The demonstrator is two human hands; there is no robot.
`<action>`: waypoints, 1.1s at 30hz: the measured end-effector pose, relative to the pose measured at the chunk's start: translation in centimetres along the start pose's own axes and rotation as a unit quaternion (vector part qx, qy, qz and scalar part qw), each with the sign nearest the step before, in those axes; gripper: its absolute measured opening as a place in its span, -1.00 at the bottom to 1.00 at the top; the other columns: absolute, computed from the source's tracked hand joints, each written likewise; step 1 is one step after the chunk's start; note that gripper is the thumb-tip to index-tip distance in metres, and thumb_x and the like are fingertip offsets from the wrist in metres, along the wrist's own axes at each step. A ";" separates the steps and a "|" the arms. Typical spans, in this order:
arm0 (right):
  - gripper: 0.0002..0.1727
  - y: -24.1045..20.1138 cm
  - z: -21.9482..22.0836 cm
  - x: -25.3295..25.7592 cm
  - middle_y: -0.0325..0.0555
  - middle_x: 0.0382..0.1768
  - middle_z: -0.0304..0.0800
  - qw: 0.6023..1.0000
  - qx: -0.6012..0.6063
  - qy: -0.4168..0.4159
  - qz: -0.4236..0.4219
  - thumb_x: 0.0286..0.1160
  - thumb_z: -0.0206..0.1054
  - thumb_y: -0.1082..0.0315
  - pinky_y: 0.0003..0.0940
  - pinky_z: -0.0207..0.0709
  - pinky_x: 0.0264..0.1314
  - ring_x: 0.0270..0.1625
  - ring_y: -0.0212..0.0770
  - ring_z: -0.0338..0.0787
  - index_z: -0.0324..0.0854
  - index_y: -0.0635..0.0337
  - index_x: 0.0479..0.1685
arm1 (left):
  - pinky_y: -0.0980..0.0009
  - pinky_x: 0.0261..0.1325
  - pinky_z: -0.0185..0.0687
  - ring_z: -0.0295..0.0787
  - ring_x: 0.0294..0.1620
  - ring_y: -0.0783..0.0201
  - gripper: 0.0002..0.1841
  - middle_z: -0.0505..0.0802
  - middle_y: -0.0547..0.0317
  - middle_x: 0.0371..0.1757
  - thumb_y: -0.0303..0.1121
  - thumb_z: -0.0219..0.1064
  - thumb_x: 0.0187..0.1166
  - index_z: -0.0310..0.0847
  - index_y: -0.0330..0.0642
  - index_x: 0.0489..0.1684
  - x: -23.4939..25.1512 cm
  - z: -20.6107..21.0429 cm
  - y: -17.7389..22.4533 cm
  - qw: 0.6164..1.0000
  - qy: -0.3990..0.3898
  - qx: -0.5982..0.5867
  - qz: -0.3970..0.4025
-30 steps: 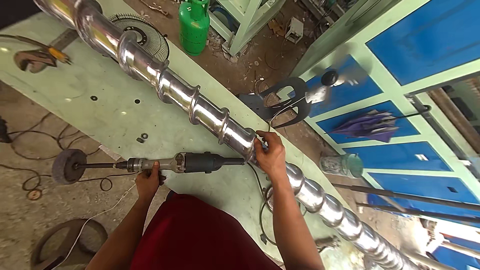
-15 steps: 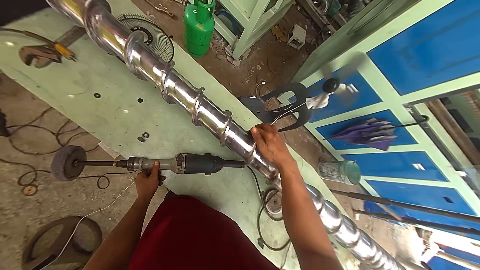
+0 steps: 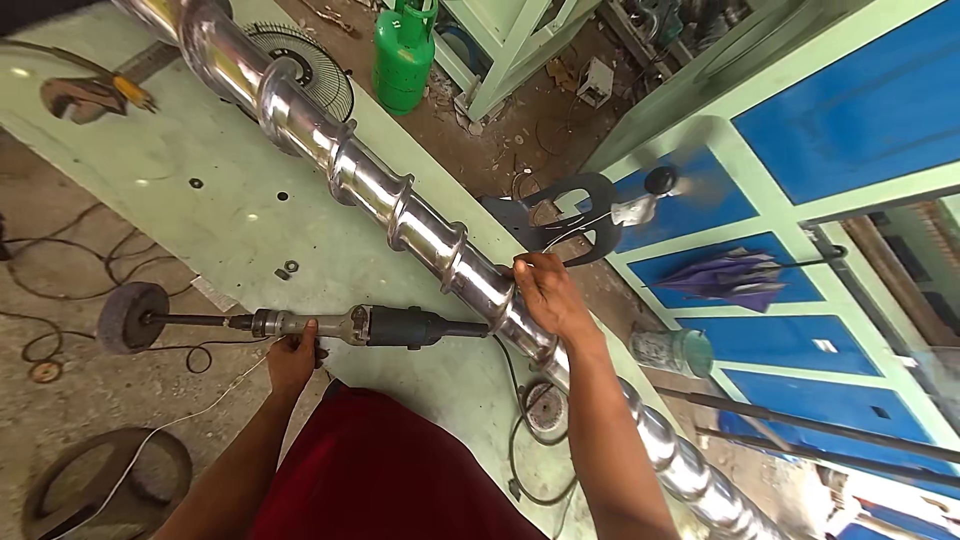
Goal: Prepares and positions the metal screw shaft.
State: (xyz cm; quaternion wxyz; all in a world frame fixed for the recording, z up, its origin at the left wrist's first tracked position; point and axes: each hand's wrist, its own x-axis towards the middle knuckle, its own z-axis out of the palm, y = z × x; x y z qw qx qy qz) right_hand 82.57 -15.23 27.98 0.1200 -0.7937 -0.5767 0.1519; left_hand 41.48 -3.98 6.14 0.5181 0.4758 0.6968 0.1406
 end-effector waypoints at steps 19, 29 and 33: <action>-0.29 0.1 -0.3 -1.6 -0.18 0.37 0.77 0.999 0.017 0.022 -0.034 0.85 -0.22 -0.21 0.09 0.49 0.50 0.53 -0.04 0.60 0.90 -0.08 -0.09 | 0.27 -0.47 0.80 0.78 -0.66 0.32 -0.41 0.82 0.21 -0.61 0.18 0.17 0.76 0.65 -0.22 -0.44 0.2 -0.1 -0.3 1.000 -0.003 -0.008 0.006; -0.27 1.1 -0.3 0.4 -0.17 0.37 0.77 1.000 -0.007 -0.008 -0.029 0.86 -0.27 -0.19 0.07 0.45 0.54 0.52 -0.04 0.61 0.89 -0.07 0.01 | 0.22 -0.42 0.79 0.78 -0.64 0.30 -0.39 0.81 0.19 -0.60 0.20 0.16 0.76 0.66 -0.22 -0.43 0.1 -0.1 -0.2 1.000 0.000 0.007 0.007; -0.27 1.5 -0.2 1.1 -0.18 0.37 0.78 0.999 -0.012 -0.018 -0.025 0.86 -0.27 -0.18 0.07 0.45 0.53 0.51 -0.04 0.61 0.89 -0.08 0.01 | 0.27 -0.46 0.78 0.77 -0.67 0.34 -0.40 0.80 0.23 -0.63 0.20 0.16 0.76 0.65 -0.20 -0.45 0.2 0.0 -0.2 1.000 0.002 0.006 0.005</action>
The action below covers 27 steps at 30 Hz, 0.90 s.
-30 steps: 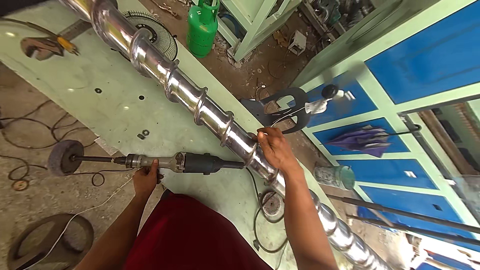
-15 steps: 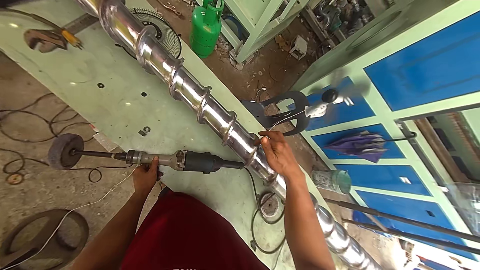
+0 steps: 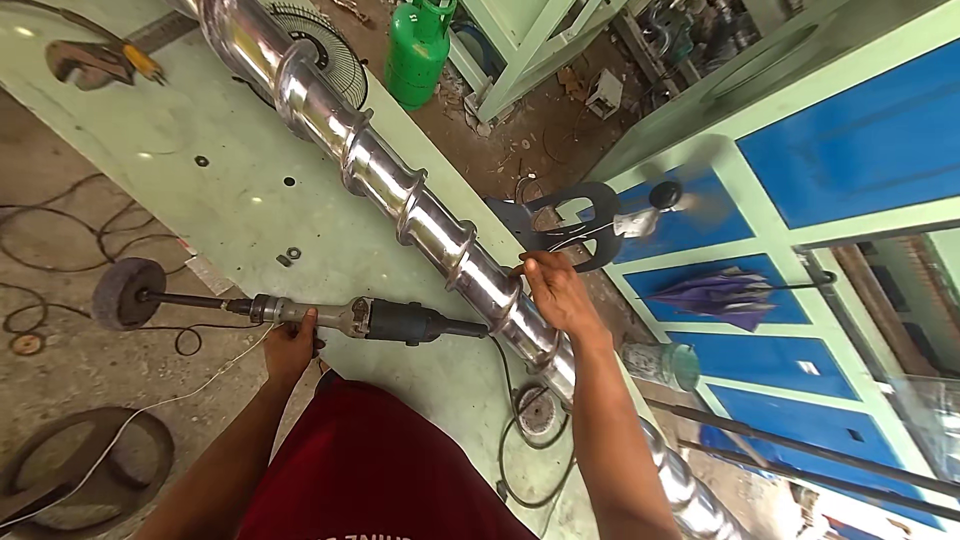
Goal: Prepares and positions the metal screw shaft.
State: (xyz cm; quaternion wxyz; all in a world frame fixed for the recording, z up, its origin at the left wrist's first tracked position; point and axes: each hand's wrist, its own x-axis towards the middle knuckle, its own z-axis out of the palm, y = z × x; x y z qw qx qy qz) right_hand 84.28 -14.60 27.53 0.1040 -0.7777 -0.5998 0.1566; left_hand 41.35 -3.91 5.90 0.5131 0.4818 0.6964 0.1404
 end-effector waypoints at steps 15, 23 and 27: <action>-0.24 1.1 0.9 2.3 -0.19 0.31 0.81 0.999 0.019 -0.037 -0.011 0.88 -0.32 -0.19 0.05 0.43 0.57 0.47 -0.06 0.65 0.89 -0.07 0.06 | 0.29 -0.49 0.80 0.78 -0.68 0.33 -0.43 0.80 0.23 -0.63 0.15 0.18 0.77 0.65 -0.21 -0.43 0.0 0.3 0.1 1.000 0.012 -0.008 -0.010; -0.31 0.5 0.4 -0.1 -0.16 0.37 0.78 0.996 0.065 0.024 -0.058 0.87 -0.17 -0.09 -0.01 0.43 0.59 0.50 -0.09 0.62 0.91 0.06 -0.15 | 0.28 -0.50 0.78 0.75 -0.69 0.35 -0.44 0.79 0.25 -0.63 0.14 0.18 0.77 0.64 -0.22 -0.41 0.1 0.7 0.1 1.000 0.020 0.001 0.001; -0.30 0.3 0.3 -2.8 -0.06 0.38 0.77 0.973 0.185 0.131 -0.038 0.91 -0.25 -0.01 -0.07 0.54 0.58 0.49 -0.13 0.67 0.85 0.19 -0.01 | 0.30 -0.52 0.77 0.74 -0.70 0.35 -0.45 0.78 0.26 -0.64 0.11 0.17 0.79 0.65 -0.22 -0.41 0.1 0.9 0.0 1.000 0.026 0.001 0.006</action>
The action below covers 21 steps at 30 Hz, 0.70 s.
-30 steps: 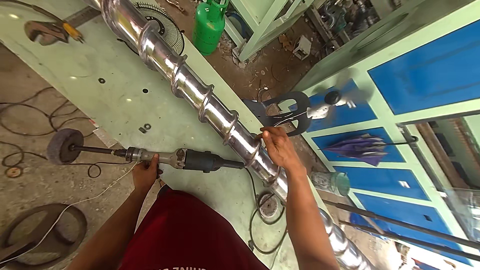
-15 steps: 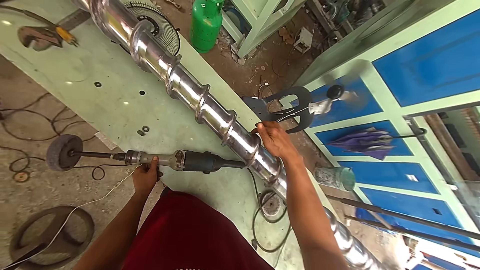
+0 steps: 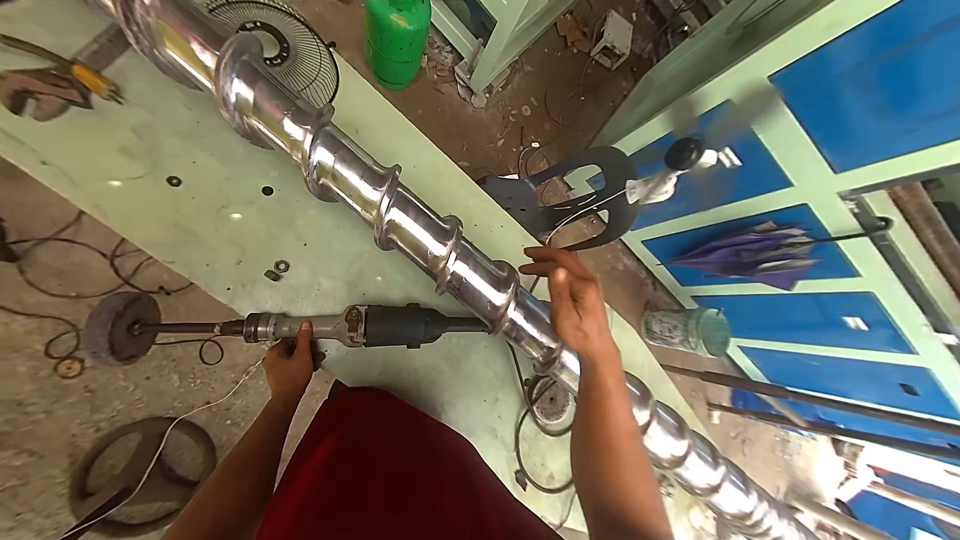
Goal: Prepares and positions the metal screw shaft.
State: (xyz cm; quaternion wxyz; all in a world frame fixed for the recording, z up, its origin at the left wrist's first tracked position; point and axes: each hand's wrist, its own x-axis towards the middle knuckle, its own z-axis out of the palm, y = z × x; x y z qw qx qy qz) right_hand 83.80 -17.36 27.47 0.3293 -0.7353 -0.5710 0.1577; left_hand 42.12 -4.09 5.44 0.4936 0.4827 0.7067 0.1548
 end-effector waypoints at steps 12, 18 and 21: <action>-0.34 2.6 3.5 -7.1 0.09 0.06 0.88 0.968 -0.039 0.227 0.097 0.92 -0.17 0.02 -0.20 0.71 0.30 0.21 -0.14 0.83 0.81 0.33 -0.01 | 0.41 -0.61 0.69 0.65 -0.75 0.45 -0.53 0.69 0.34 -0.68 -0.06 0.12 0.84 0.59 -0.27 -0.41 -0.3 1.4 1.3 0.999 0.041 0.018 -0.002; -0.31 2.7 3.9 -6.8 0.13 -0.02 0.89 0.956 -0.100 0.241 0.137 0.90 -0.16 -0.02 -0.23 0.70 0.28 0.17 -0.12 0.84 0.82 0.34 -0.02 | 0.38 -0.38 0.64 0.59 -0.61 0.49 -0.50 0.61 0.31 -0.62 -0.09 0.08 0.85 0.61 -0.31 -0.46 -0.1 2.6 2.3 0.992 0.085 0.093 -0.024; -0.30 2.7 4.0 -6.9 0.10 -0.01 0.88 0.952 -0.118 0.232 0.163 0.90 -0.19 -0.05 -0.27 0.69 0.27 0.17 -0.16 0.83 0.81 0.31 -0.01 | 0.27 -0.19 0.63 0.63 -0.47 0.41 -0.47 0.64 0.20 -0.54 -0.07 0.06 0.86 0.61 -0.37 -0.42 0.1 2.8 2.7 0.985 0.093 0.142 -0.041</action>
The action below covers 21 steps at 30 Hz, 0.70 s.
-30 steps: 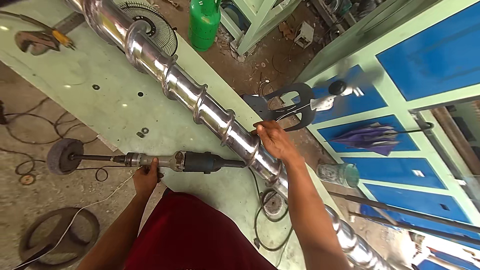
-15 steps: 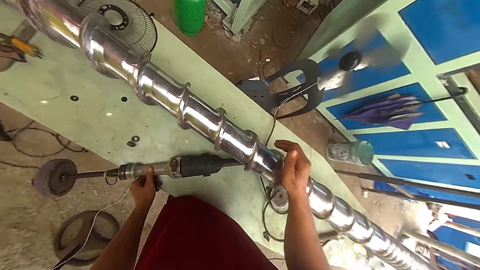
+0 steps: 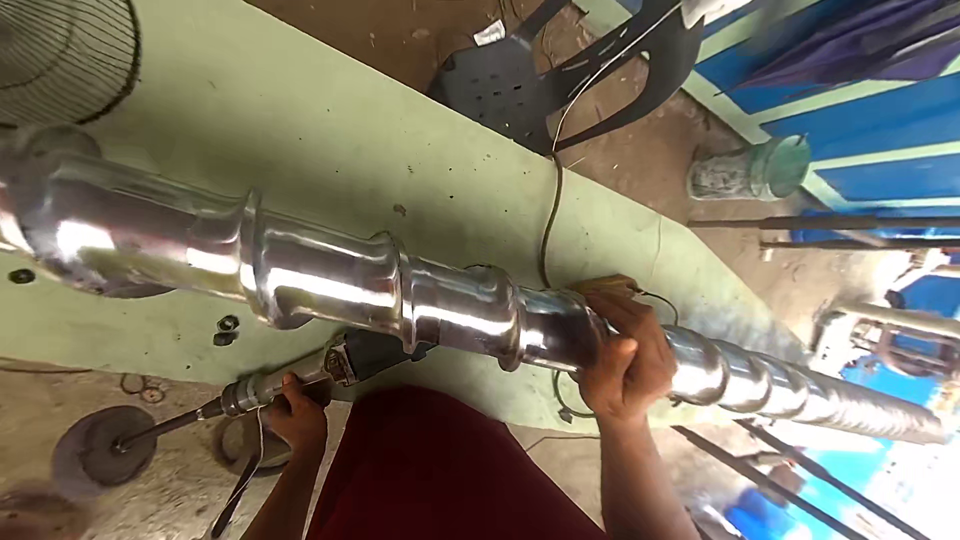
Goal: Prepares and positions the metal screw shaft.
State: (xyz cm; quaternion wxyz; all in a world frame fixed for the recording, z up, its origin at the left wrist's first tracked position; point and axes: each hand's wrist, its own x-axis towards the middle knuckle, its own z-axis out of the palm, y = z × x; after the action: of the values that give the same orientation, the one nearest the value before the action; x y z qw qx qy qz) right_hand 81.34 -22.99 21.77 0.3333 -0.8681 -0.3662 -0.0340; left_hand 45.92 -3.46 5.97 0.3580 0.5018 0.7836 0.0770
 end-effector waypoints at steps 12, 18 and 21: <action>-0.18 -0.8 -0.1 0.3 -0.01 0.06 0.88 0.995 -0.063 -0.030 0.067 0.83 -0.29 -0.25 -0.19 0.67 0.37 0.26 -0.16 0.81 0.79 0.21 -0.01 | 0.59 -0.13 0.74 0.69 -0.40 0.70 -0.68 0.67 0.45 -0.41 -0.34 -0.09 0.81 0.49 -0.43 -0.14 -0.1 -0.3 0.9 0.993 -0.069 -0.082 0.048; -0.19 -0.7 -0.3 0.2 -0.03 0.10 0.87 0.992 -0.087 -0.050 0.077 0.80 -0.28 -0.27 -0.17 0.60 0.47 0.31 -0.17 0.79 0.79 0.18 0.02 | 0.62 0.09 0.69 0.71 -0.16 0.63 -0.78 0.70 0.15 -0.20 -0.60 -0.04 0.75 0.35 -0.69 0.09 -0.4 -0.3 0.4 0.989 -0.037 -0.143 0.005; -0.22 -0.9 -0.1 0.4 -0.06 0.09 0.88 0.991 -0.100 -0.053 0.076 0.81 -0.27 -0.23 -0.22 0.59 0.48 0.31 -0.21 0.78 0.78 0.16 -0.01 | 0.52 0.27 0.67 0.74 0.05 0.58 -0.70 0.76 0.15 -0.06 -0.67 0.19 0.60 0.28 -0.71 0.18 0.1 -1.4 -1.6 0.977 -0.091 -0.192 0.020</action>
State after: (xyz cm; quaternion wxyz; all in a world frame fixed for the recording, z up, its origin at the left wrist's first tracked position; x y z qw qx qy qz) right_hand 81.03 -22.37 22.45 0.2268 -0.9230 -0.3109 0.0011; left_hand 43.86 -3.79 6.21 0.5161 0.4442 0.7080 0.1870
